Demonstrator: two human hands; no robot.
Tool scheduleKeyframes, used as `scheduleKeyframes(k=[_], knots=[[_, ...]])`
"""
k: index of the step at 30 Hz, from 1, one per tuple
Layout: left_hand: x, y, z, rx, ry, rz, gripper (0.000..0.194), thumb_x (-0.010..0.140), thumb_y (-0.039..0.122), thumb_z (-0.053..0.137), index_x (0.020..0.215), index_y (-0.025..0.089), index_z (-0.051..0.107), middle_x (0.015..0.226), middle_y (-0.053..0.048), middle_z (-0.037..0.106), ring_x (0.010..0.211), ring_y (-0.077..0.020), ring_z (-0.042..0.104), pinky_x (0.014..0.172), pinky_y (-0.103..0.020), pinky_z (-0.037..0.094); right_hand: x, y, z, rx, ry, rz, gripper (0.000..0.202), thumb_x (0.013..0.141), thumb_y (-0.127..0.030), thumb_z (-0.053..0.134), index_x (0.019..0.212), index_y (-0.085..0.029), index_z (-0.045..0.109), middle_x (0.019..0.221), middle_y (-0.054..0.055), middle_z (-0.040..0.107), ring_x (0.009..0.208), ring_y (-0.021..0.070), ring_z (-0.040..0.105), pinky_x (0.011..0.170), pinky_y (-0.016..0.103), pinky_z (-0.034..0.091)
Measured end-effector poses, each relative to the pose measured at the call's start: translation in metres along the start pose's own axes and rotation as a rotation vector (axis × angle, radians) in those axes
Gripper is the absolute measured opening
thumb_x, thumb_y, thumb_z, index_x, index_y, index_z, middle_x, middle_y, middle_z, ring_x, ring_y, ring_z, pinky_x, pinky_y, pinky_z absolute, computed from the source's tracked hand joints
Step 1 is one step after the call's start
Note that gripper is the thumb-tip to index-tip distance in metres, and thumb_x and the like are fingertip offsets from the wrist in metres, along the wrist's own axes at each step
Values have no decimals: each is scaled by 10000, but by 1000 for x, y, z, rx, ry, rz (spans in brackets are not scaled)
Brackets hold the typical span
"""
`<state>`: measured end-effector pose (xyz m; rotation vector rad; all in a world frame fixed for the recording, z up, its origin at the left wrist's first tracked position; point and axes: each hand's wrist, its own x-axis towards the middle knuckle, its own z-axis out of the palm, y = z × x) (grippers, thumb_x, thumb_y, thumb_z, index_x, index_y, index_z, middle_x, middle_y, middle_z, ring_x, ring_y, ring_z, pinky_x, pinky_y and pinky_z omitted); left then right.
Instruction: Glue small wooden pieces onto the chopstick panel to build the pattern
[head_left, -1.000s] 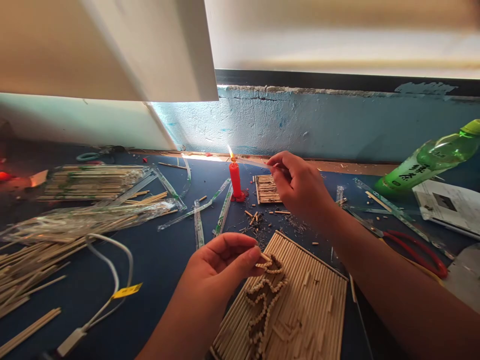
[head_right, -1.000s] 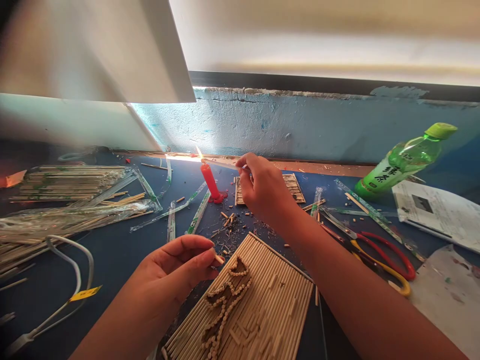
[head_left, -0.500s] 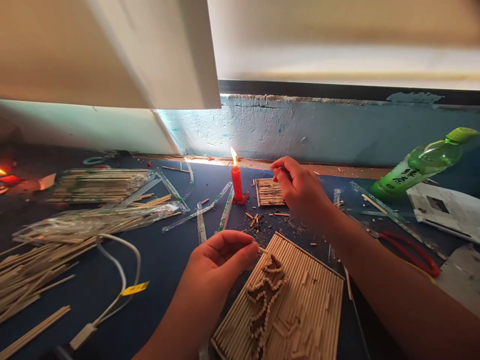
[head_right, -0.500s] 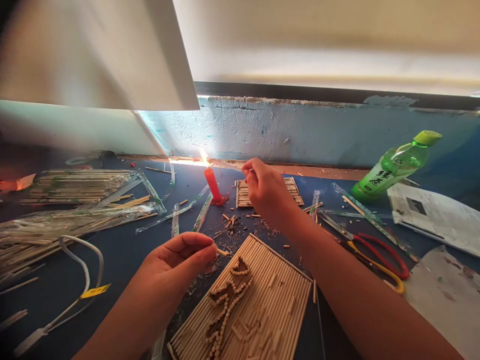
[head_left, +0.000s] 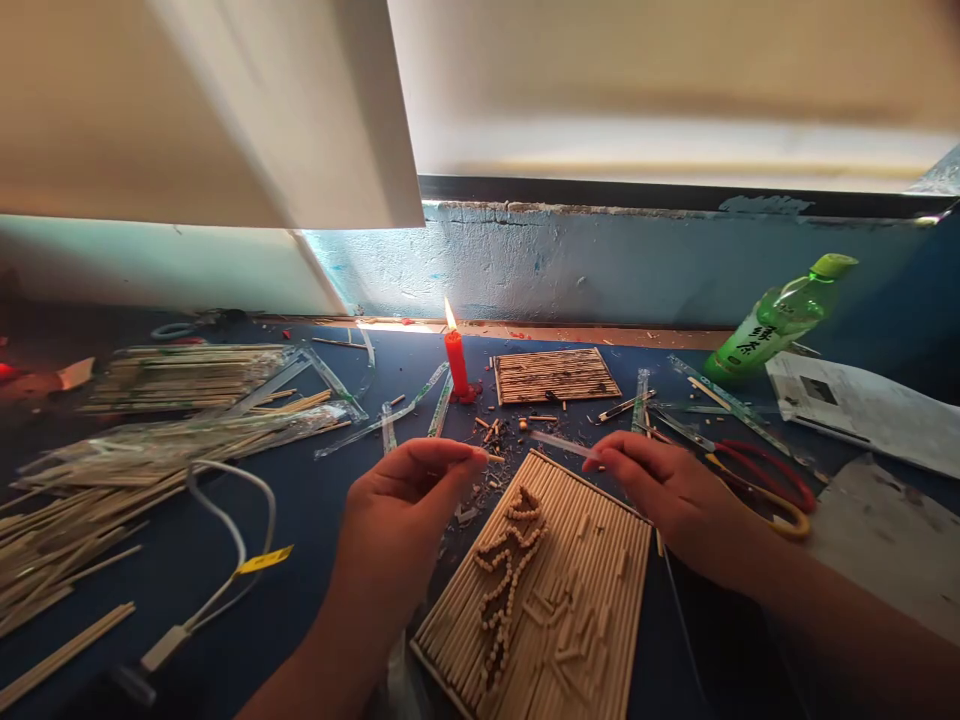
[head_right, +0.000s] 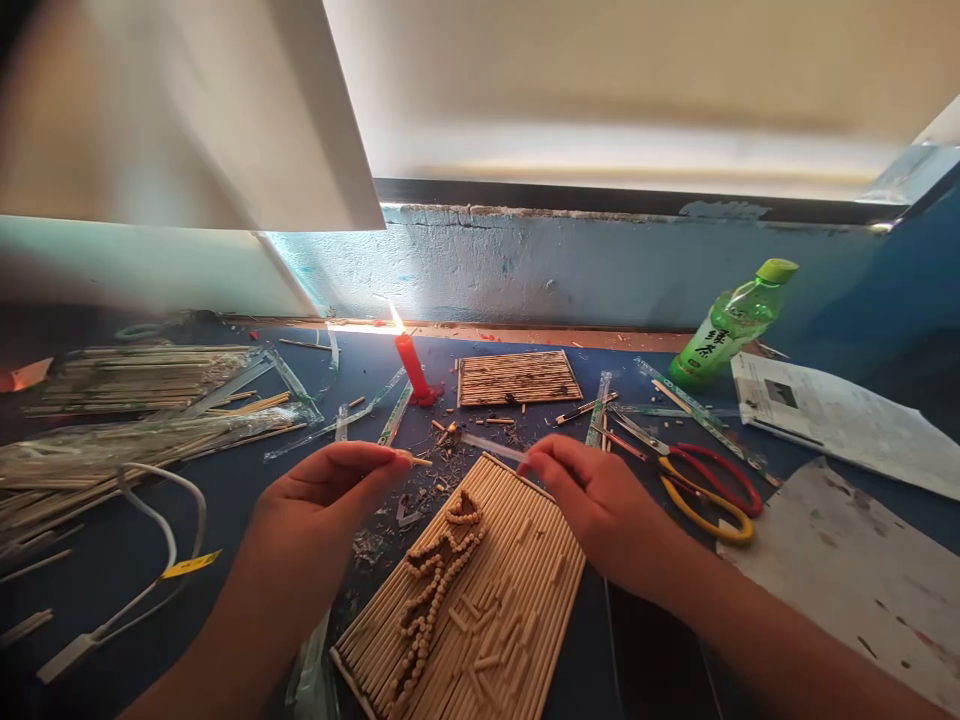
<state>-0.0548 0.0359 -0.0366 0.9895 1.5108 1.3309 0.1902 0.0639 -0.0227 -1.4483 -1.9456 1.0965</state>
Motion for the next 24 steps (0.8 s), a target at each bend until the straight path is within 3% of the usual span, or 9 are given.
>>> scheduleKeyframes(k=[4,12,24], knots=[[-3,0,2,31,28,38,186,722,346,821,815,217,724,803,-14,762,765,-158,681,714,-231,522,-10,-1,5,-30,-76,9,349,999,-449,389,939,-227,651,721,-6,537,656,145,461,613,281,353],[-3,1,-2,13,30,70,137,731,322,819,797,244,726,812,4,762,770,-148,680,711,-212,518,-6,-8,6,-17,-123,7,347,994,-443,395,945,-219,656,655,-29,433,592,132,377,561,268,309],[-3,1,0,0,3,55,110,748,295,814,789,247,724,799,15,762,753,-127,682,709,-184,530,-5,-5,8,14,-138,18,361,995,-458,389,952,-216,654,677,-18,438,615,137,381,585,272,316]])
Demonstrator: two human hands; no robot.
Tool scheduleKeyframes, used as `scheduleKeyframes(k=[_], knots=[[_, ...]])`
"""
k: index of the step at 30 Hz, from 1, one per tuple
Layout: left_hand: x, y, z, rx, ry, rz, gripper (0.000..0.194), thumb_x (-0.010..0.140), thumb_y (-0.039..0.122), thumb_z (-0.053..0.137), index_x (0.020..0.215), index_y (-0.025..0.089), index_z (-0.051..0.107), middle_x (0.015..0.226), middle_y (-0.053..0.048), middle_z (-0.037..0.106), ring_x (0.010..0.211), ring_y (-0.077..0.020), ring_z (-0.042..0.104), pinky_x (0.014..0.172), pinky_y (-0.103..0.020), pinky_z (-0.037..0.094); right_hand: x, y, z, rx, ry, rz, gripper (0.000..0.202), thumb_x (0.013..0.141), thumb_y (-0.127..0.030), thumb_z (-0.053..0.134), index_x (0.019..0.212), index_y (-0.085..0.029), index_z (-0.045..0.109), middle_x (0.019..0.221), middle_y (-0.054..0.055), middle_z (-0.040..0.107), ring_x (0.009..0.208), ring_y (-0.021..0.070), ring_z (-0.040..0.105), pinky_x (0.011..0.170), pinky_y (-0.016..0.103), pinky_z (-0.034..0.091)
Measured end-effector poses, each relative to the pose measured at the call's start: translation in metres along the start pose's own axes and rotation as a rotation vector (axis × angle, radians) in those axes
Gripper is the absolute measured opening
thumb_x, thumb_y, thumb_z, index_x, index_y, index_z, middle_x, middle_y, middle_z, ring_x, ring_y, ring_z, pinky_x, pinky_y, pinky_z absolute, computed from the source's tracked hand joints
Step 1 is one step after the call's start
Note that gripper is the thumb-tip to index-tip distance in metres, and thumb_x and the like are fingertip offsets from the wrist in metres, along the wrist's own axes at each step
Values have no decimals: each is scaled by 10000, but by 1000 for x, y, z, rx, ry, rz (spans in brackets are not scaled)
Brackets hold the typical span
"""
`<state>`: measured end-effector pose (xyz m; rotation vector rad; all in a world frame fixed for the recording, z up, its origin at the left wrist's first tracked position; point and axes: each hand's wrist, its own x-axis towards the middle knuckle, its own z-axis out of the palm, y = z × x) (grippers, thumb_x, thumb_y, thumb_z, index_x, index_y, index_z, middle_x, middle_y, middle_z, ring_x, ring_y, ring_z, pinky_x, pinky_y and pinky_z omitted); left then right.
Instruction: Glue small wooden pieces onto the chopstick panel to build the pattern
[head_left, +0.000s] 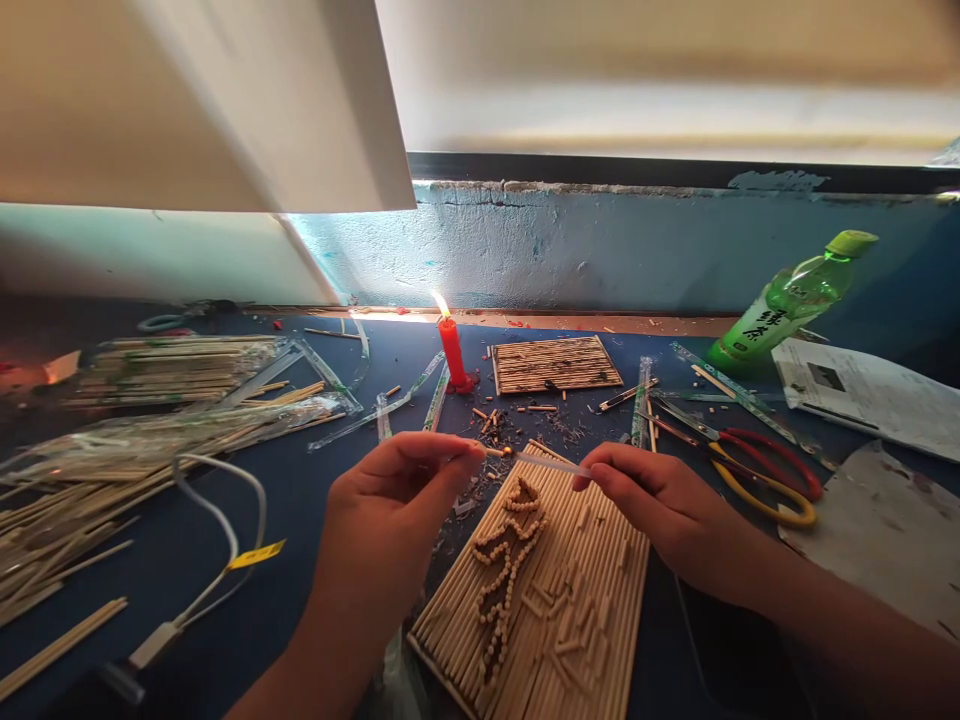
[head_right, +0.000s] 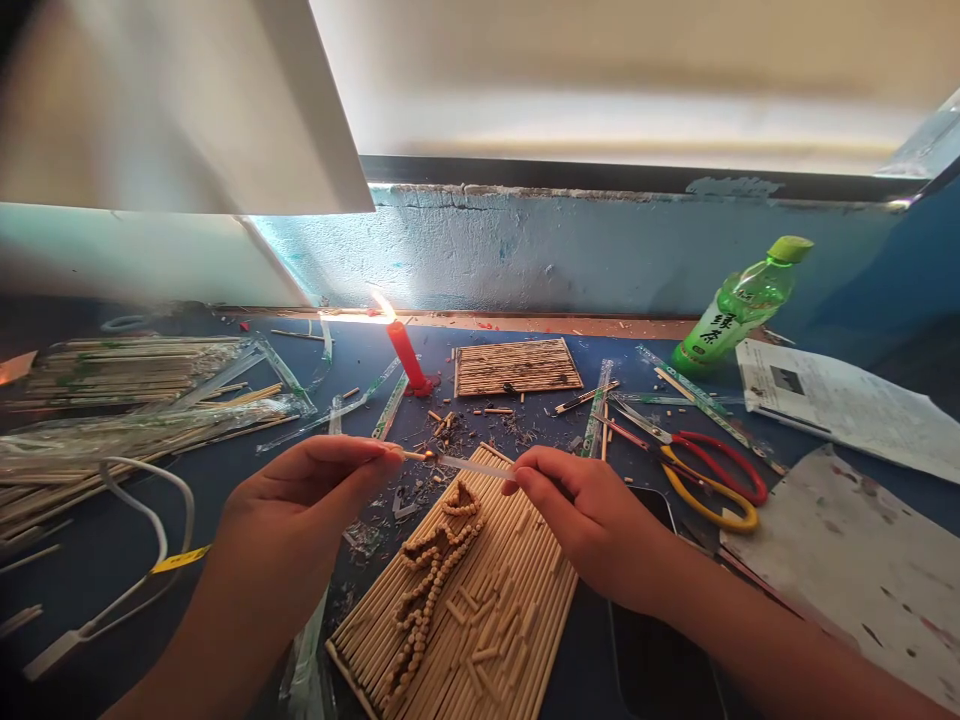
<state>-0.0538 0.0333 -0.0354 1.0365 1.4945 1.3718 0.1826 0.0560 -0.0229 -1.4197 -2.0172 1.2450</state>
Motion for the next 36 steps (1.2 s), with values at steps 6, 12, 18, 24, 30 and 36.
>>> scheduleKeyframes(k=[6,12,18,24,30,36], knots=[[-1,2,1,25,3,-13,124,752,306,811,796,241,715,789,17,757,755,-127,684,704,-179,533,0,2,-1,92,-49,46,353,992,-468,397,955,-219,645,616,-38,352,549,124,312,490,257,259],[-1,2,2,14,22,16,124,748,290,816,794,237,713,792,23,758,754,-112,683,711,-158,532,2,1,0,120,-68,53,364,989,-469,420,945,-201,663,635,-34,352,566,112,324,494,248,272],[1,-2,0,6,5,31,157,725,311,831,787,220,720,753,9,752,705,-110,673,644,-153,530,4,18,5,422,-96,71,359,986,-488,443,978,-196,650,599,-56,286,535,91,261,480,252,205],[0,-7,-2,120,-71,45,165,750,339,807,837,235,714,784,10,748,714,-136,674,636,-207,533,14,34,4,867,10,86,255,965,-407,524,895,-187,634,618,-65,289,487,53,171,445,243,123],[-7,-14,0,497,-195,358,49,807,246,739,847,267,718,695,35,681,591,-136,558,574,-272,467,20,41,10,960,84,177,247,955,-394,536,889,-176,632,646,-52,362,472,36,202,413,216,111],[-9,-16,9,507,-324,608,149,827,102,697,856,248,699,824,49,741,744,-137,623,774,-295,495,22,45,15,964,64,159,240,948,-397,550,904,-174,628,638,-59,365,454,24,216,392,194,110]])
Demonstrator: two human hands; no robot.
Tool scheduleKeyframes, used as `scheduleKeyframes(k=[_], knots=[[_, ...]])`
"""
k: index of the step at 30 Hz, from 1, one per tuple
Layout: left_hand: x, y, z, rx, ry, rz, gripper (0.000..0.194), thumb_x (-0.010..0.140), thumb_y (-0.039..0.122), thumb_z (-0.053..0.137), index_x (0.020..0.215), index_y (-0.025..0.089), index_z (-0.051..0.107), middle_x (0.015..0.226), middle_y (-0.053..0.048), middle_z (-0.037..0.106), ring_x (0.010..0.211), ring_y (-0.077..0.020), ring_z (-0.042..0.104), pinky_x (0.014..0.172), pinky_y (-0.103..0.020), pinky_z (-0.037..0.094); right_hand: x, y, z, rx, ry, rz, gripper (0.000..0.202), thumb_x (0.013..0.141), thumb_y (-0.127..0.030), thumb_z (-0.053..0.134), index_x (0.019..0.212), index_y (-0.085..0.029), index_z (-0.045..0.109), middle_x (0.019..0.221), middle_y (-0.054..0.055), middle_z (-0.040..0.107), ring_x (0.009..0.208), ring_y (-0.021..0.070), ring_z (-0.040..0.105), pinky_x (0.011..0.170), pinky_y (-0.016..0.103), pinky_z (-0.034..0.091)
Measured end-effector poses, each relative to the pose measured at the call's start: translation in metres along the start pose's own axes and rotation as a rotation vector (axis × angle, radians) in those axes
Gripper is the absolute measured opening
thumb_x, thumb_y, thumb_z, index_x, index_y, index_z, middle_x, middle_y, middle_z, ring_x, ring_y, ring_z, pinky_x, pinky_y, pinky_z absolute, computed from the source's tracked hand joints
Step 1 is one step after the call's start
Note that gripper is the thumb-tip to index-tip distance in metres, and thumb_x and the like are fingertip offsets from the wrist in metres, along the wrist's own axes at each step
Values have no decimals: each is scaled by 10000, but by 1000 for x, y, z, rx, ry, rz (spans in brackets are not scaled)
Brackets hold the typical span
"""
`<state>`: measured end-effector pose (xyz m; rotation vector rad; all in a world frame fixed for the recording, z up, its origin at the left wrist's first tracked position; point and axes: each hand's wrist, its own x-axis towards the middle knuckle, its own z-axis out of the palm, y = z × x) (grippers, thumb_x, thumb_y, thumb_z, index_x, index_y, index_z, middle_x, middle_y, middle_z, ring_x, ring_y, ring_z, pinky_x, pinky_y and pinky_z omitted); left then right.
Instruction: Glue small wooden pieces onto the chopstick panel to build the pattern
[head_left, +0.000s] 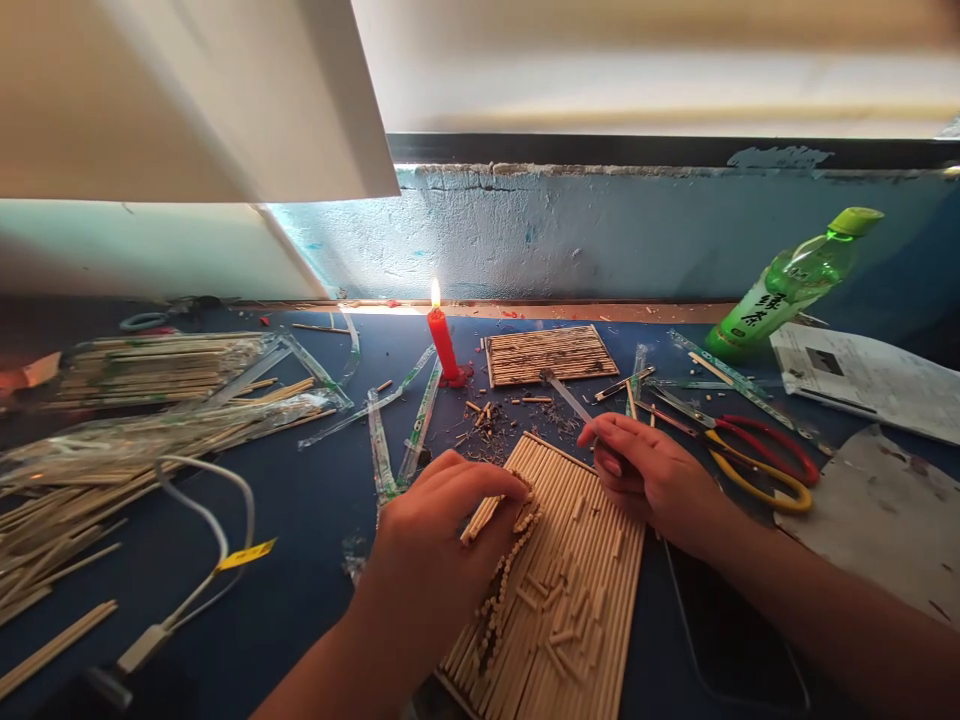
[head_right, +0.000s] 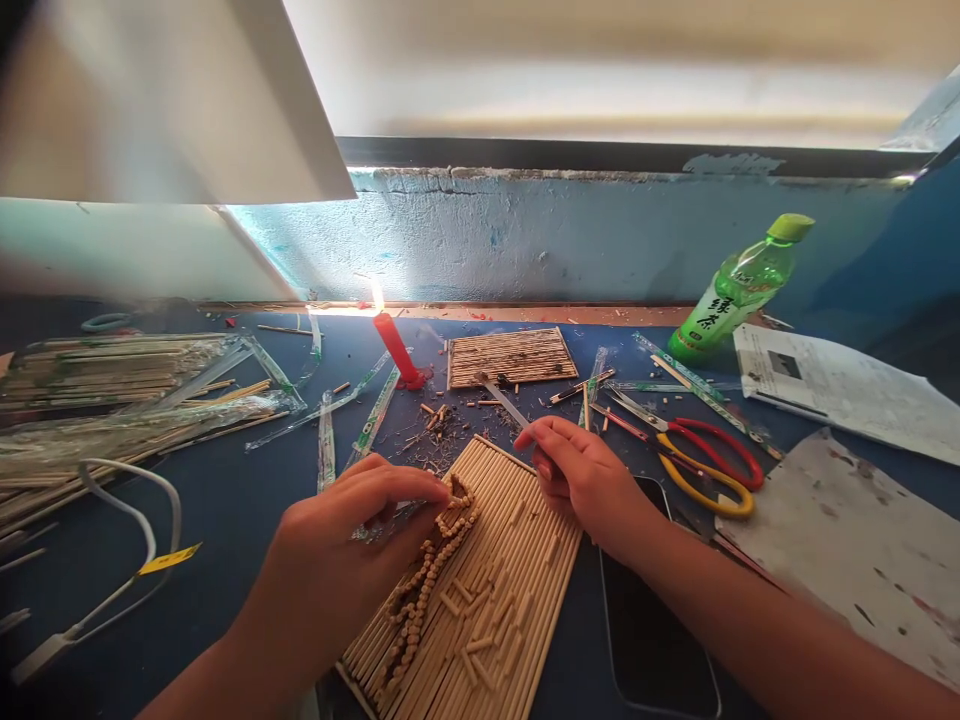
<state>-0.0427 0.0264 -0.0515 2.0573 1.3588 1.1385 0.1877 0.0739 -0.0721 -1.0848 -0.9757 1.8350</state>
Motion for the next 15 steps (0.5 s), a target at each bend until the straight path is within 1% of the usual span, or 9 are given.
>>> scheduleKeyframes(k=[2,6,8,12,15], knots=[[0,-1,3,3,-18,38,160,830,87,692,862,244,700,834,53,744,751,-132,621,766,-285,491,0,0,0,-6,3,-7,238,950,-393,547,904,-175,629,639,-60,368,449,21,222,388,188,116],[-1,-3,7,25,-47,66,179,836,75,685,881,247,702,850,62,750,753,-122,619,760,-268,491,1,0,0,-26,-5,-9,235,958,-379,536,899,-174,633,641,-59,376,447,18,230,383,178,123],[-1,-3,8,31,-48,79,186,831,69,688,888,246,702,864,59,752,760,-123,625,780,-271,494,1,0,0,-28,-13,-3,238,963,-378,527,895,-176,632,636,-60,374,443,19,225,379,176,128],[0,-2,10,31,-31,120,177,829,70,688,903,229,703,863,40,750,727,-126,618,762,-277,507,1,0,1,-27,-24,15,243,964,-394,525,898,-184,627,630,-65,369,436,19,209,373,173,129],[0,-2,10,29,-29,146,166,827,62,687,895,213,704,845,29,746,723,-127,613,761,-277,514,2,0,2,-38,-21,12,242,964,-390,529,900,-180,629,630,-62,373,448,22,222,380,171,135]])
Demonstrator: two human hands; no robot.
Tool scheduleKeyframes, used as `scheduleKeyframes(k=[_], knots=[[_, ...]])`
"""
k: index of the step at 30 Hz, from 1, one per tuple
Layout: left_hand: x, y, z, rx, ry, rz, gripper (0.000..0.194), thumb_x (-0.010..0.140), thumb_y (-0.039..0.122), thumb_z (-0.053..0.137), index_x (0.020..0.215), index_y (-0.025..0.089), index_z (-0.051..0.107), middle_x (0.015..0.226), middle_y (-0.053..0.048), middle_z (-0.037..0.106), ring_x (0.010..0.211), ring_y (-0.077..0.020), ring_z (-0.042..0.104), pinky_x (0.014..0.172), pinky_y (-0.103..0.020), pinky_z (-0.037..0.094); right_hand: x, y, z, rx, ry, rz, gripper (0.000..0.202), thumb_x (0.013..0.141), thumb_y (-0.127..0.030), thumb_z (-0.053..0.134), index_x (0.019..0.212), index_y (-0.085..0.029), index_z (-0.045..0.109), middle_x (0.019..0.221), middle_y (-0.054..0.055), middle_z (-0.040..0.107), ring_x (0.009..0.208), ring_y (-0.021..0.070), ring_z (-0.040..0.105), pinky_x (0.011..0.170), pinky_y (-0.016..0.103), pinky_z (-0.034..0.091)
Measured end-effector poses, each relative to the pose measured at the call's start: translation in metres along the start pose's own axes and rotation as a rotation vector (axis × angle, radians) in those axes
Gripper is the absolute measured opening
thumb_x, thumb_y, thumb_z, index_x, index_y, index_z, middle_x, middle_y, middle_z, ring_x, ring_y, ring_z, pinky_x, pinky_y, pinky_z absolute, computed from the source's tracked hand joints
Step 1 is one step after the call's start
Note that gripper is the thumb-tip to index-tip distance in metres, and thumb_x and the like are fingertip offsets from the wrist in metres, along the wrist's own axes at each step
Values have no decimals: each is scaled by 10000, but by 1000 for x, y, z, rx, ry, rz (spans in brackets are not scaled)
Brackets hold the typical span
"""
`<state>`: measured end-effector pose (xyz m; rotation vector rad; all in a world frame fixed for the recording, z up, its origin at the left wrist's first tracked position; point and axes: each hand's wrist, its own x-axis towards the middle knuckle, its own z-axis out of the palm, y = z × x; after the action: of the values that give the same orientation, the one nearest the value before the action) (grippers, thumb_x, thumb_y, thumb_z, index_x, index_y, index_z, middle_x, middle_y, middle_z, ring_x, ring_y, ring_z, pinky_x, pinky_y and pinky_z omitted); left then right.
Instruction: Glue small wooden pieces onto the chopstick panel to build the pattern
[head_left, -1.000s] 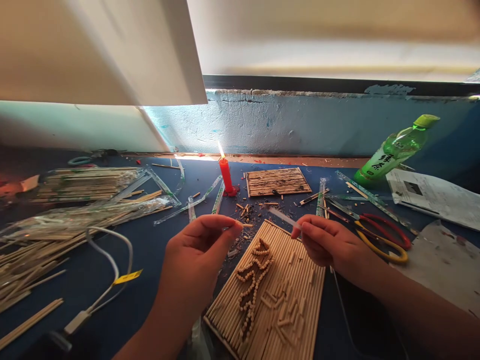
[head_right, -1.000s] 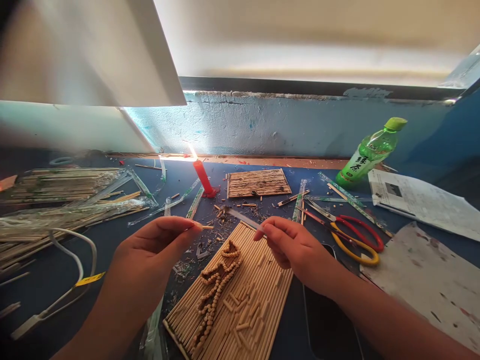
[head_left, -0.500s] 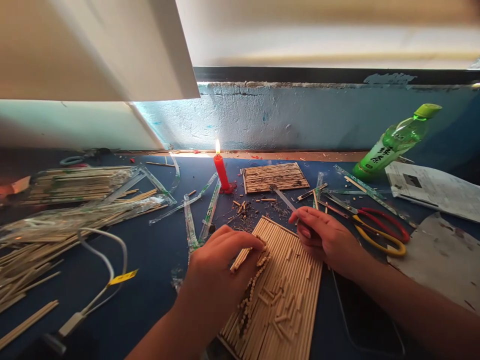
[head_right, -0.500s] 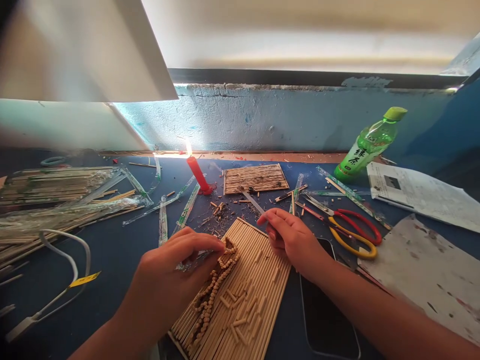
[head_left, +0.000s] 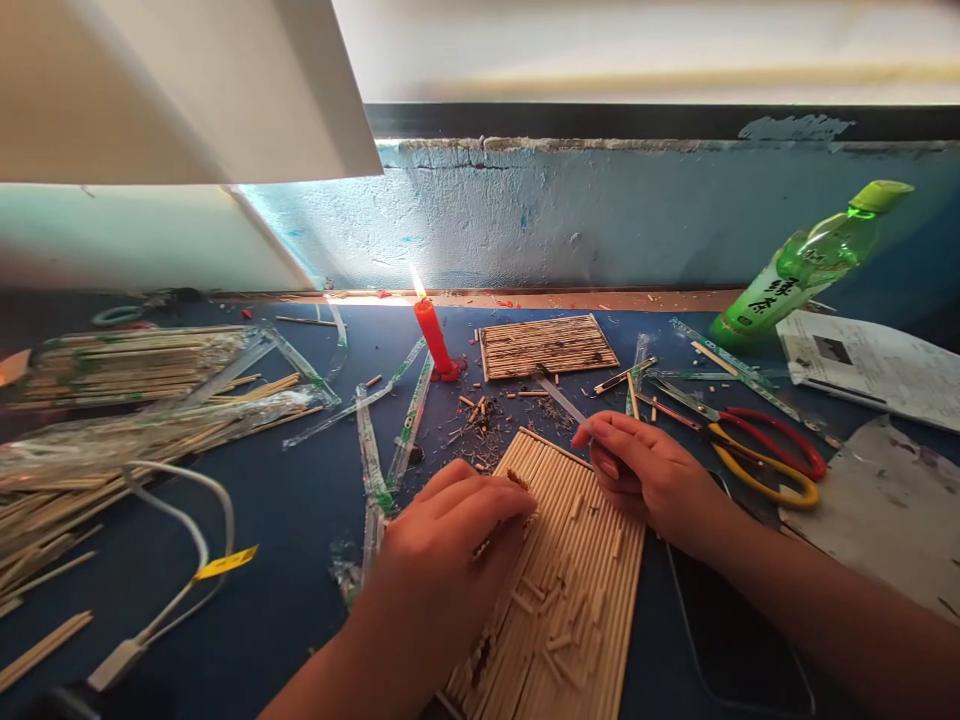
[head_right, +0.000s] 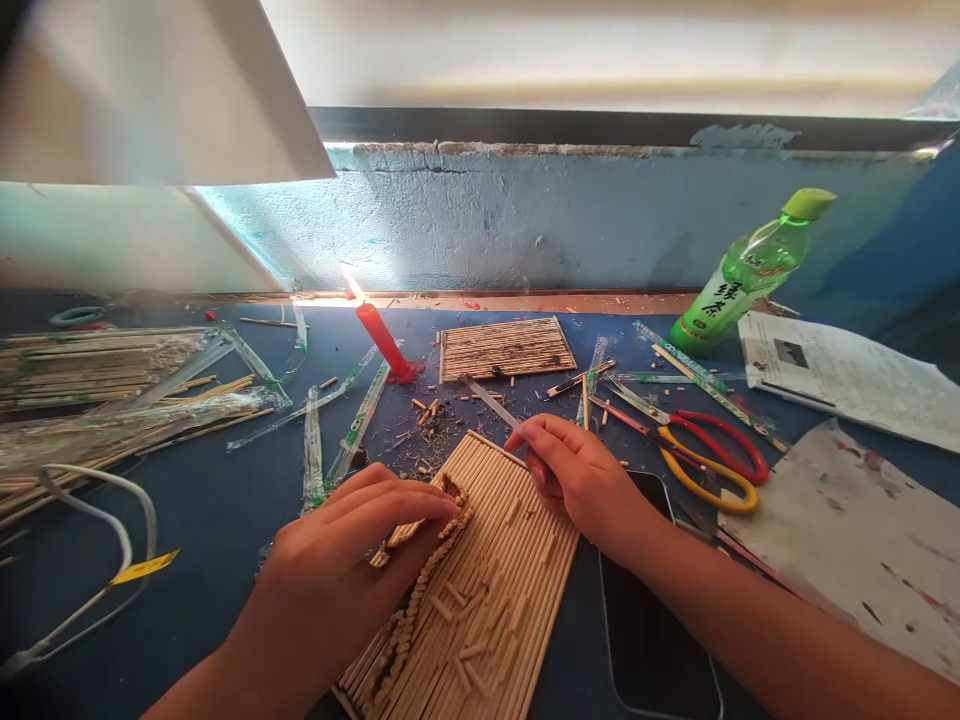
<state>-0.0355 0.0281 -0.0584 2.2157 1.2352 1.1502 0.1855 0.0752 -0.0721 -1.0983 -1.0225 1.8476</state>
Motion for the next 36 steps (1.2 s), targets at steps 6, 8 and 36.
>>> scheduleKeyframes(k=[6,8,36], knots=[[-2,0,2,-21,-31,0,156,838,59,670,894,200,705,829,14,734,734,-135,592,730,-269,516,1,0,0,-1,-1,-4,242,962,-385,528,894,-175,629,629,-60,370,454,26,227,383,171,139],[-2,0,2,-31,-33,-1,158,841,55,665,890,200,704,830,13,733,739,-138,585,729,-266,515,1,0,0,-5,1,-4,244,959,-392,530,895,-179,628,630,-61,366,453,28,222,380,172,136],[-6,-1,4,-5,-172,-22,156,903,76,597,932,208,673,863,15,723,773,-154,544,809,-310,490,-2,-1,1,-50,14,6,251,933,-429,553,894,-191,622,631,-62,357,457,44,204,381,186,125]])
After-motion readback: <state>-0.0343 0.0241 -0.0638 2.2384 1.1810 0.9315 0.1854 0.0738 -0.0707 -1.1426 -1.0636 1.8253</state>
